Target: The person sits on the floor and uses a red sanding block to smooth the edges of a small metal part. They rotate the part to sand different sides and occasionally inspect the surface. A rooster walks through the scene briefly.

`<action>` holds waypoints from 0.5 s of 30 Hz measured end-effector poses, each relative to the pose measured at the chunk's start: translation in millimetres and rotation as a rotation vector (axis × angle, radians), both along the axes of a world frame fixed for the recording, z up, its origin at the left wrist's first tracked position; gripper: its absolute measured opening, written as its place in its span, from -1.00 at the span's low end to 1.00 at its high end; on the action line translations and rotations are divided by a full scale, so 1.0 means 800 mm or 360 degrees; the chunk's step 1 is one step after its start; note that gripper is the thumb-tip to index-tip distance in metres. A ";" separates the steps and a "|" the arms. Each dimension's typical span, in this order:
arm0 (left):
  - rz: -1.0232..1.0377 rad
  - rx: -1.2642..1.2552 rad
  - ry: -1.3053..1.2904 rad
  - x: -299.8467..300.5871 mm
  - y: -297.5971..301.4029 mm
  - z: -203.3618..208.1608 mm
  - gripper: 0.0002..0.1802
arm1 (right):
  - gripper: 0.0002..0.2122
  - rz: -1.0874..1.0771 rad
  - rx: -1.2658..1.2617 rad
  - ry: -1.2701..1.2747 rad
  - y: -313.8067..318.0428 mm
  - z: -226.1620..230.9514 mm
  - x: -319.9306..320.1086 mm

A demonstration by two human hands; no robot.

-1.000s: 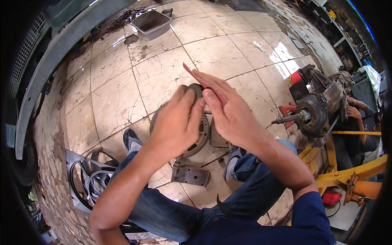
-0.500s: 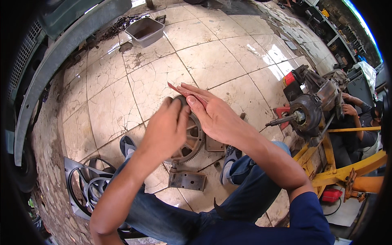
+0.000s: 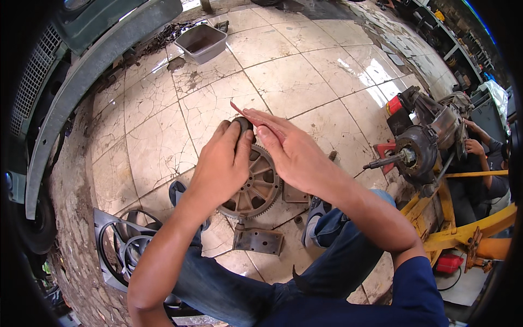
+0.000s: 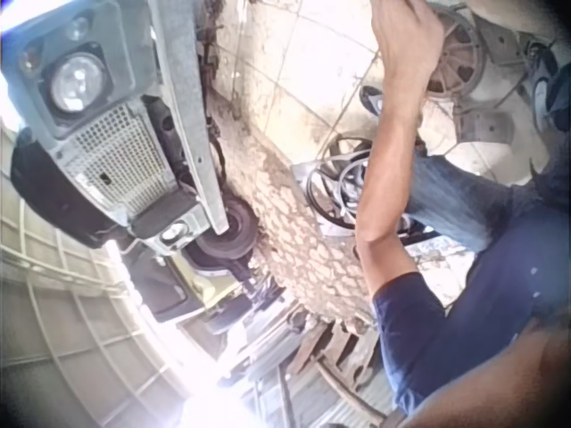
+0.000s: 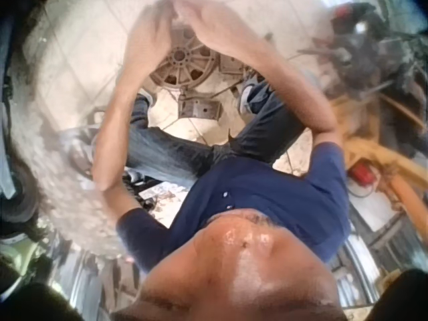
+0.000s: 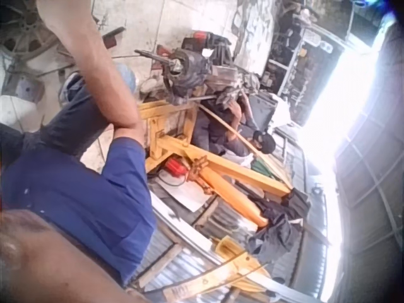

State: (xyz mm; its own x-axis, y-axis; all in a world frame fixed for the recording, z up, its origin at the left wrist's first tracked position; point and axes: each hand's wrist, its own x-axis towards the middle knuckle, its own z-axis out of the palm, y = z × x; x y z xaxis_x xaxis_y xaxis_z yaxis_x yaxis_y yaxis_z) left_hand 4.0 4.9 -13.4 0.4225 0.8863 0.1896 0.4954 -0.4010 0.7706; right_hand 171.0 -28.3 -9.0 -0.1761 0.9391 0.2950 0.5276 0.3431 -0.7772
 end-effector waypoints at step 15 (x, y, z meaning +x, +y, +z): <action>-0.0413 -0.1020 -0.0846 -0.003 -0.006 0.011 -0.66 | -0.61 -0.0277 -0.0355 0.0327 -0.004 0.031 0.028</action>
